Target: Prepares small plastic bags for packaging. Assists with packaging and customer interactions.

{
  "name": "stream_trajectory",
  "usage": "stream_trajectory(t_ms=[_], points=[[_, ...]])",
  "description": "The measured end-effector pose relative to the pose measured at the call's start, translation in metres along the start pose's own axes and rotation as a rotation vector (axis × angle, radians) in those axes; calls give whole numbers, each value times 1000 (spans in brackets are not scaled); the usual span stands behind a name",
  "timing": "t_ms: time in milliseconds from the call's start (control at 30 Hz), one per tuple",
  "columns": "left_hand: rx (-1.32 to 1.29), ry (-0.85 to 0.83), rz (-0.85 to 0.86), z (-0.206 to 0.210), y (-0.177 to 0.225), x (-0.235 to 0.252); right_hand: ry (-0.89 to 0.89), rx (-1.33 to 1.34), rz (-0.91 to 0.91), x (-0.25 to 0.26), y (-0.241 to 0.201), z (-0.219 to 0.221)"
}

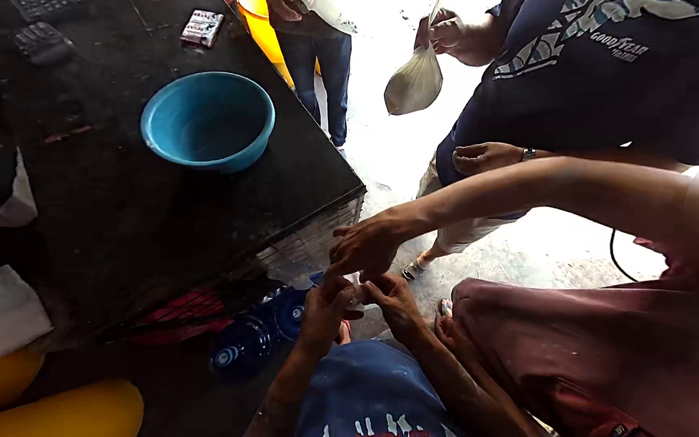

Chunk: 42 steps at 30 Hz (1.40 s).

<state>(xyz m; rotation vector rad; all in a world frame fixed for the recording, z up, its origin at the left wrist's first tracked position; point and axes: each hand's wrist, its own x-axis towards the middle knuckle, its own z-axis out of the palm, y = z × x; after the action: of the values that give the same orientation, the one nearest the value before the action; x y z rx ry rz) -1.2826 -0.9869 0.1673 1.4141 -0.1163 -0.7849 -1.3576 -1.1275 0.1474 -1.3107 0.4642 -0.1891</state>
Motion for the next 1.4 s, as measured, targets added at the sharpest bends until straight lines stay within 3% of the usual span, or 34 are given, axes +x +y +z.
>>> stream_trajectory(t_ms=[200, 267, 500, 733, 1033, 1400], points=[[-50, -61, -78, 0, -3, 6, 55, 210, 121, -3, 6, -2], [-59, -69, -109, 1, -3, 10, 87, 243, 86, -4, 9, -4], [-91, -95, -154, 19, -1, 24, 241, -226, -254, -12, 6, -14], [-110, -233, -159, 53, 4, 41, 491, -334, -333, -18, -5, -32], [-40, -366, -299, 112, 15, 75, 708, -246, -283, -16, -13, -71], [97, -468, -290, 170, 17, 115, 944, 64, -212, 4, -11, -100]])
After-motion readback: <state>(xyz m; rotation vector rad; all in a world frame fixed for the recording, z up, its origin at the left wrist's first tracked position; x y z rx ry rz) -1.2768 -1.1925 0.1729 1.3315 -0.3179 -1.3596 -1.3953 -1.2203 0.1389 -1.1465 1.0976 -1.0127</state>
